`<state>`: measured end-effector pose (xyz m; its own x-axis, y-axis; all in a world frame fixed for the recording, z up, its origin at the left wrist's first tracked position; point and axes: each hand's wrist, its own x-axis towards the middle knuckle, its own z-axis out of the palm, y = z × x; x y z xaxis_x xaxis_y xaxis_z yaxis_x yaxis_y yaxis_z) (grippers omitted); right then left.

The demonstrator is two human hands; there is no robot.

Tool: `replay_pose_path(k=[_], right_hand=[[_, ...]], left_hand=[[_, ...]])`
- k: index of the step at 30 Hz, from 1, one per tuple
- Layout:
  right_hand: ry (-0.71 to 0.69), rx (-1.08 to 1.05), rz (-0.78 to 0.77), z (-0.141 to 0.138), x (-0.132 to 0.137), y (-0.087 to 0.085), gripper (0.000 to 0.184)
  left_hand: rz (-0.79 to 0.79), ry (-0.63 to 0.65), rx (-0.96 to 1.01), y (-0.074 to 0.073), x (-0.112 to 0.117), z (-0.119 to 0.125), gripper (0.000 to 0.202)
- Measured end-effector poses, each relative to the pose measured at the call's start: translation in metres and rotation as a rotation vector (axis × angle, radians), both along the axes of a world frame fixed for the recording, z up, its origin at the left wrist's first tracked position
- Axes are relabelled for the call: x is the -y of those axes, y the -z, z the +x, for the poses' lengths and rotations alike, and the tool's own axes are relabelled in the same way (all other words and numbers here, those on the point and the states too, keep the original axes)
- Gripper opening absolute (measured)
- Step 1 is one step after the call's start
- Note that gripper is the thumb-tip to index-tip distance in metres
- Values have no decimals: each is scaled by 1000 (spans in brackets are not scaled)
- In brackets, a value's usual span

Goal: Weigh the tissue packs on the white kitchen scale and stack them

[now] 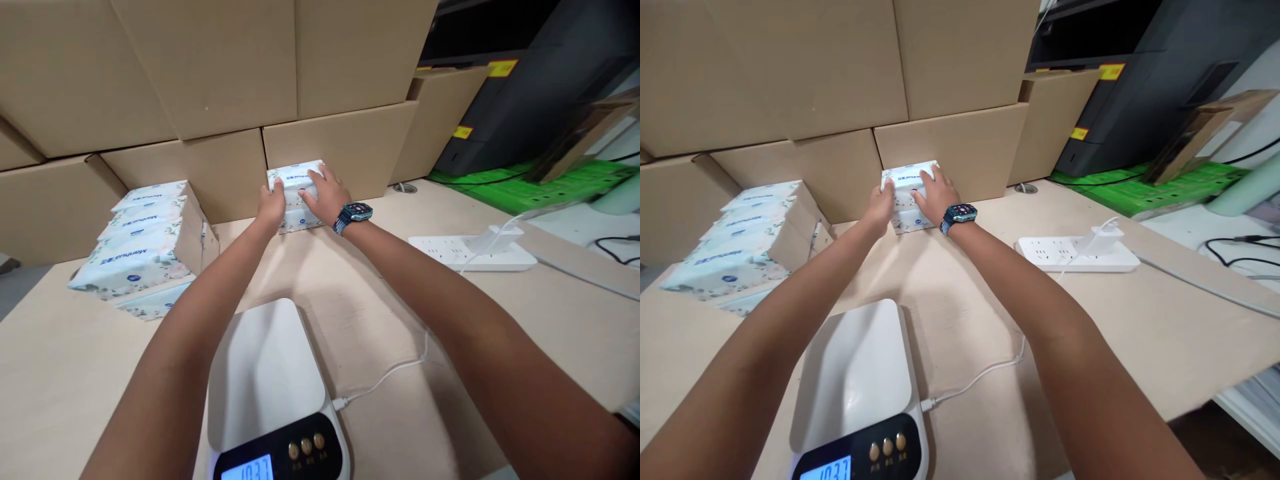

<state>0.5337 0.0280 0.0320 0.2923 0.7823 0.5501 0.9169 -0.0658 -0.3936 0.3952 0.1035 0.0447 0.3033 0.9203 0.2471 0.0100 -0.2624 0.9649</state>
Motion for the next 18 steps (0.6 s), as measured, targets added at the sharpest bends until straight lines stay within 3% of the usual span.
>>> replay_pose_path(k=[2, 5, 8, 11, 14, 18], right_hand=[[8, -19, -16, 1, 2, 0, 63], [15, -45, -53, -2, 8, -3, 63], [8, -66, -72, -8, 17, -4, 63], [21, -65, -74, -14, 21, -2, 64], [40, -56, -96, -14, 18, -1, 63], [58, -91, -128, -11, 10, -1, 66]], left_hand=[[181, -19, -33, -4, 25, -4, 67], [550, 211, -69, -13, 87, -28, 74], [747, 390, -152, -20, 166, -83, 69], [838, 415, -282, -12, 229, -164, 77], [825, 254, -385, 9, 247, -244, 87], [795, -135, -413, 32, 213, -311, 72]])
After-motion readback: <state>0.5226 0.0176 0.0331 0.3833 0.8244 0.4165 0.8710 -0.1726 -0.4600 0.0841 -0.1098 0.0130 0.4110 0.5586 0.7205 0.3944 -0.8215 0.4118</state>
